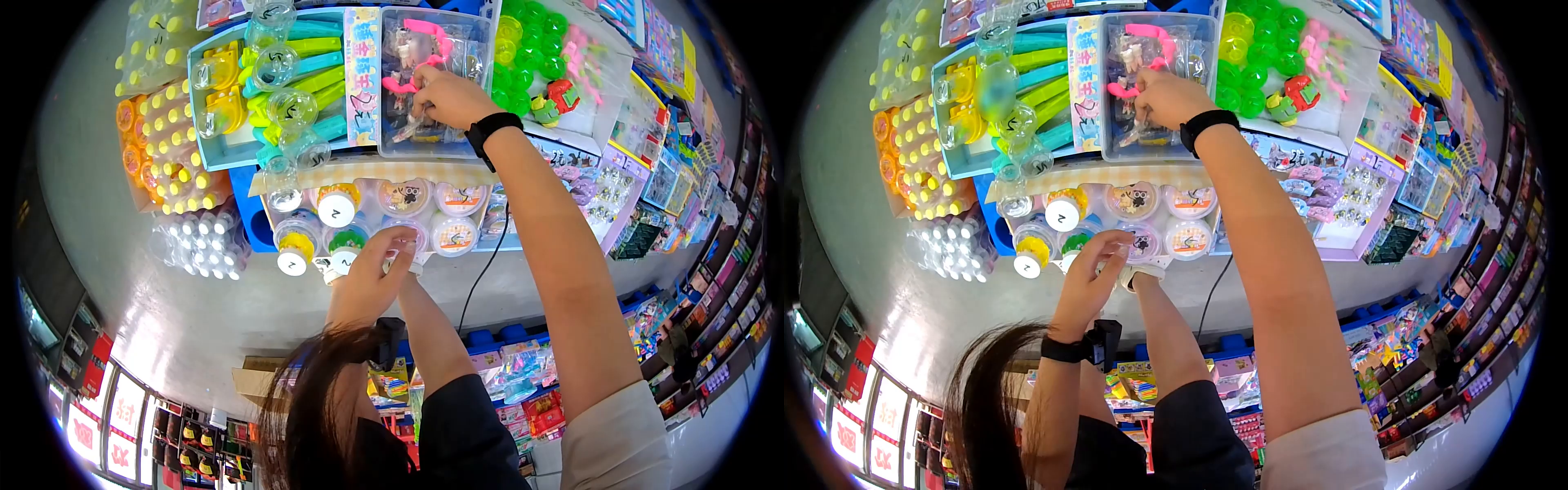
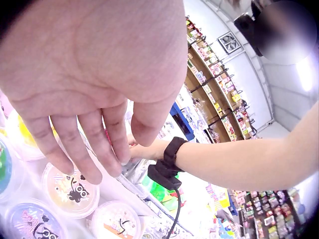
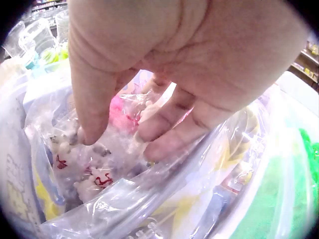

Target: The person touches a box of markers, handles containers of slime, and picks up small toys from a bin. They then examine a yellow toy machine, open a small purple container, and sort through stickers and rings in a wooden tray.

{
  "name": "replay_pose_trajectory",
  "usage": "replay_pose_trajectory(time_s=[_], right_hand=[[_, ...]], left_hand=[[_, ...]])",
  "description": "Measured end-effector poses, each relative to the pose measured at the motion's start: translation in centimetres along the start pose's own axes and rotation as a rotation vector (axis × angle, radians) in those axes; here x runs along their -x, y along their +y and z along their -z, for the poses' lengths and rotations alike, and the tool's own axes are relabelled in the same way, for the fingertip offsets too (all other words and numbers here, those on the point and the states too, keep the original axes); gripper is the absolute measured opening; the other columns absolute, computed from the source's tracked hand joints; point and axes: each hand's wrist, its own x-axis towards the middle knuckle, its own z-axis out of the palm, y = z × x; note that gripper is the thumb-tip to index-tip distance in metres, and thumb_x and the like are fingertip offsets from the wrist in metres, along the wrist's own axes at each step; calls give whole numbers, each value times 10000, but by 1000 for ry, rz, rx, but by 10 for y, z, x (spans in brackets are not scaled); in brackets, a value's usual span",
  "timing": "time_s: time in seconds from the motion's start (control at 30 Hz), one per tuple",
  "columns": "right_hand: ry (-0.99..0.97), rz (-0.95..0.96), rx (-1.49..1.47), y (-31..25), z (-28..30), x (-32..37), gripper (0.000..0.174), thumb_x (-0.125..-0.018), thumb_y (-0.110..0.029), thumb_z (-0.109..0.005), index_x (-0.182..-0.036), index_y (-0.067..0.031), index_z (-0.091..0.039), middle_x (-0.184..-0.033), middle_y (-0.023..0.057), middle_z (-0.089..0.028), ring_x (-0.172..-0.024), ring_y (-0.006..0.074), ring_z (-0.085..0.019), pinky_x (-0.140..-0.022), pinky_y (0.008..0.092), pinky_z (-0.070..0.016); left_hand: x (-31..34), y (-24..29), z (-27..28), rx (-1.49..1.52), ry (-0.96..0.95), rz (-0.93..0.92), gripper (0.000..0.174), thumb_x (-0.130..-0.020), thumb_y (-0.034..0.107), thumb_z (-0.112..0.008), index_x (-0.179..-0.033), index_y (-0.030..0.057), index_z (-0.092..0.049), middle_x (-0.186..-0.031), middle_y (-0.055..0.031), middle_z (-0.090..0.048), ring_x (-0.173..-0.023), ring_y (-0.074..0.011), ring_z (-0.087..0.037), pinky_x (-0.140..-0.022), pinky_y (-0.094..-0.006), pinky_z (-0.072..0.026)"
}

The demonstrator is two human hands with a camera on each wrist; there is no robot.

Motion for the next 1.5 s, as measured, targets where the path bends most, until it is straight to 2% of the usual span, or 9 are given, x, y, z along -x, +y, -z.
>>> replay_pose_trajectory(time_s=[0.17,0.37,0.5,0.7,0.93,1.2,1.3,1.43,1.5], right_hand=[[-54,-31,11,-2,4,-2,198,-791,-118,-670,-951,-210,-742,-1266,27,-543,-1062,258,-603,-865,397,-504],[252,58,-242,-7,-1,4,366,-806,-147,-679,-1157,-250,-673,-1274,69,-551,-1157,273,-556,-949,397,-479],[674,-207,-70,4,5,13,461,-786,-139,-685,-1237,-108,-592,-1313,134,-527,-1165,329,-526,-1004,419,-433],[748,-343,118,-4,-9,12,725,-753,-137,-724,-1390,-29,-394,-1360,257,-464,-1237,396,-444,-1047,440,-389],[977,-446,-362,-26,-26,5,734,-763,-42,-683,-1389,87,-323,-1367,310,-428,-1278,446,-413,-1087,456,-344],[885,-917,-1076,-33,-72,13,591,-754,41,-550,-1325,124,-422,-1281,313,-510,-1200,436,-501,-1032,408,-392],[718,-827,-1230,-17,-88,25,544,-778,17,-528,-1307,123,-454,-1269,303,-525,-1198,412,-504,-1028,401,-390],[703,-708,-1182,1,-105,30,431,-831,-76,-502,-1238,58,-550,-1284,317,-507,-1197,425,-479,-1039,405,-374],[603,-691,-934,5,-104,32,409,-832,-104,-502,-1215,15,-580,-1279,286,-523,-1202,429,-471,-1039,428,-370]], left_hand=[[-2,1,-1,-8,7,9,244,-966,134,-546,-1189,38,-577,-1148,-56,-641,-1030,-165,-577,-911,-300,-446],[-5,1,0,-2,-8,32,245,-963,132,-549,-1189,38,-571,-1144,-55,-641,-1022,-158,-579,-901,-295,-450],[-7,7,2,-14,-12,17,237,-963,133,-549,-1178,39,-577,-1141,-51,-644,-1024,-153,-577,-901,-297,-450],[-9,14,1,-19,-17,13,234,-960,128,-547,-1175,41,-583,-1136,-53,-650,-1021,-158,-580,-913,-297,-447],[-15,16,-1,-16,0,-10,226,-956,127,-554,-1160,38,-593,-1107,-46,-649,-973,-138,-581,-886,-277,-451],[-92,47,1,-125,154,-126,246,-950,153,-573,-1165,37,-602,-1097,-73,-647,-949,-145,-606,-861,-272,-469],[-157,32,-14,-113,167,-212,365,-922,218,-625,-1219,14,-566,-1169,-133,-630,-1030,-228,-622,-897,-313,-479],[-222,15,-38,-284,142,-84,536,-861,264,-701,-1245,-60,-514,-1195,-200,-608,-1060,-256,-616,-901,-337,-488],[-241,13,-44,-299,115,-84,615,-825,282,-741,-1246,-93,-494,-1184,-220,-606,-1064,-255,-614,-895,-342,-491]])
